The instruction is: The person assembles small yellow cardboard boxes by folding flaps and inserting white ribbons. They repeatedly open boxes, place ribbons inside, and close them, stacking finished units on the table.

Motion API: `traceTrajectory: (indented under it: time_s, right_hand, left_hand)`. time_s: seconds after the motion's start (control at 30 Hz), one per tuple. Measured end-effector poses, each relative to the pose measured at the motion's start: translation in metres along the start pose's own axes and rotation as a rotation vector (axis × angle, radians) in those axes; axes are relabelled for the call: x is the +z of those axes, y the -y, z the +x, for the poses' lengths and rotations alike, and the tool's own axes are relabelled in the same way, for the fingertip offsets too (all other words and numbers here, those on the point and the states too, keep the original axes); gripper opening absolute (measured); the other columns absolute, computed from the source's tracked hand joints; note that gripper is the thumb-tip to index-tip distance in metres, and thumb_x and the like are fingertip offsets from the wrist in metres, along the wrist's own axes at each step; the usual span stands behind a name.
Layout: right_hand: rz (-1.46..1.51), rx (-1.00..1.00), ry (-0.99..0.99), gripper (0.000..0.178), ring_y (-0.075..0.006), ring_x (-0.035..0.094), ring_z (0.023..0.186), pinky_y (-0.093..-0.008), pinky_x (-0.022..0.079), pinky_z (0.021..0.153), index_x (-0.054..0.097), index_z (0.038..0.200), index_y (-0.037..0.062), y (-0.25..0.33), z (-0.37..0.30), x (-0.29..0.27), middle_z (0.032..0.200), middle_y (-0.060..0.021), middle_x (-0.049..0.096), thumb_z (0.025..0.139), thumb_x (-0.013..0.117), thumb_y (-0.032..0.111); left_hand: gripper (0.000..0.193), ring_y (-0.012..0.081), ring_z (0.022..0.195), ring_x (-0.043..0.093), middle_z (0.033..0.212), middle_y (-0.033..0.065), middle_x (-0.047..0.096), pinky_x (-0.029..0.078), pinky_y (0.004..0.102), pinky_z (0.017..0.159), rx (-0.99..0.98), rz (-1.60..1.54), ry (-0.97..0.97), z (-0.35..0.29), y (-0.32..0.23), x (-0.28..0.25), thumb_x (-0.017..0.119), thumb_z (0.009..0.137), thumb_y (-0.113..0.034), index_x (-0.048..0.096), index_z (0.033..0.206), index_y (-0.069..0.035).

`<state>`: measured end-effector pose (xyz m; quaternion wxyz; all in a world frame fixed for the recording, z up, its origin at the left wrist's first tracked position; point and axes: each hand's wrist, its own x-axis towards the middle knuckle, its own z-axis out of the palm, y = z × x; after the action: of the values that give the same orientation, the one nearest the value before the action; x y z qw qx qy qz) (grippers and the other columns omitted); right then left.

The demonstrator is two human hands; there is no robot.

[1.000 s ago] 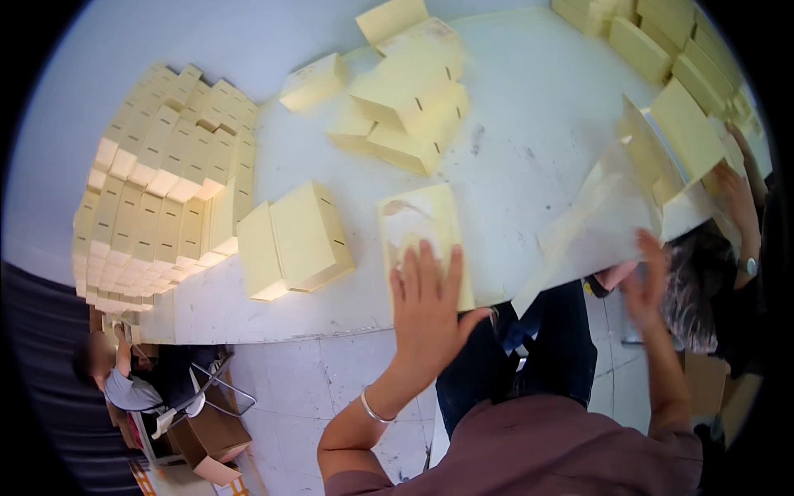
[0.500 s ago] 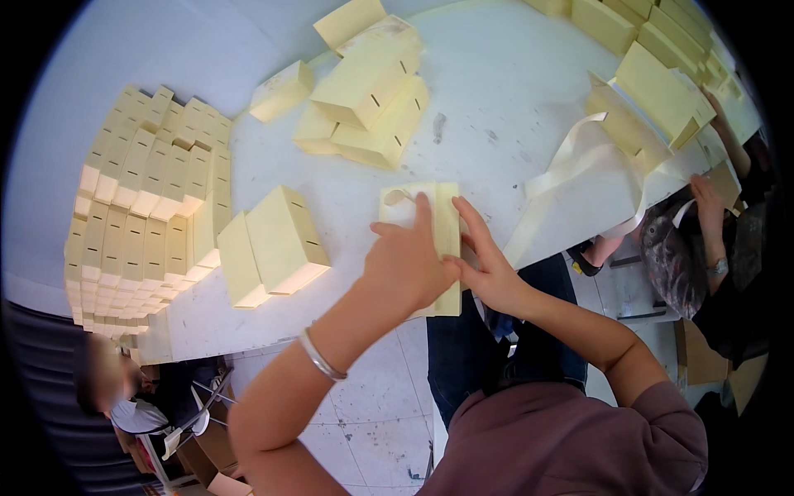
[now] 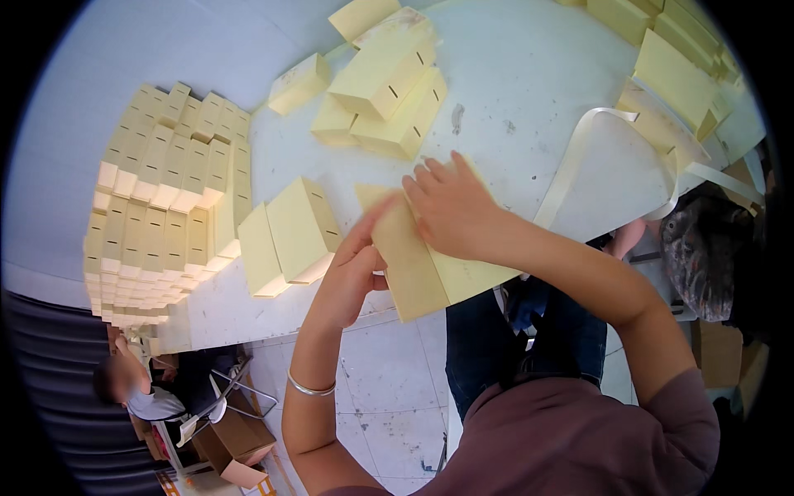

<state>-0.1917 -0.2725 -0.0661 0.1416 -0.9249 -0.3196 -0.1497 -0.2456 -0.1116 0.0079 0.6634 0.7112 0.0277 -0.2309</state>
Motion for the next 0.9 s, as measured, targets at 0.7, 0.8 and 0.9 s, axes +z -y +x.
traceTrajectory:
  time_s: [0.7,0.8,0.9]
  right_hand:
    - [-0.080,-0.197,-0.058,0.026,-0.0263,0.051,0.106,-0.0359,0.040,0.091,0.052,0.102,0.0011,-0.116,-0.020,-0.055,0.107,-0.0157,0.054,0.081,0.057,0.015]
    - [-0.059,-0.329,0.434,0.022,-0.0266,0.058,0.090,-0.0357,0.048,0.075,0.054,0.093,0.0001,-0.058,0.012,-0.056,0.095,-0.0129,0.058,0.076,0.057,0.013]
    - [-0.117,-0.352,0.578,0.012,-0.0302,0.061,0.072,-0.0381,0.049,0.061,0.057,0.080,0.0004,-0.046,0.017,-0.030,0.080,-0.0127,0.058,0.072,0.055,0.009]
  left_hand:
    - [0.052,0.0171,0.109,0.048,0.125,0.0124,0.045,0.041,0.0265,0.089,0.335,-0.101,-0.307,-0.016,0.070,0.027,0.044,0.081,0.005,0.036,0.132,-0.003]
    - [0.060,0.0174,0.112,0.045,0.131,0.0128,0.038,0.039,0.0271,0.091,0.350,-0.078,-0.279,-0.017,0.062,0.038,0.044,0.081,0.005,0.027,0.137,-0.005]
    - [0.065,0.0177,0.114,0.043,0.134,0.0129,0.034,0.038,0.0275,0.093,0.341,-0.082,-0.228,-0.017,0.048,0.055,0.044,0.080,0.004,0.019,0.140,-0.007]
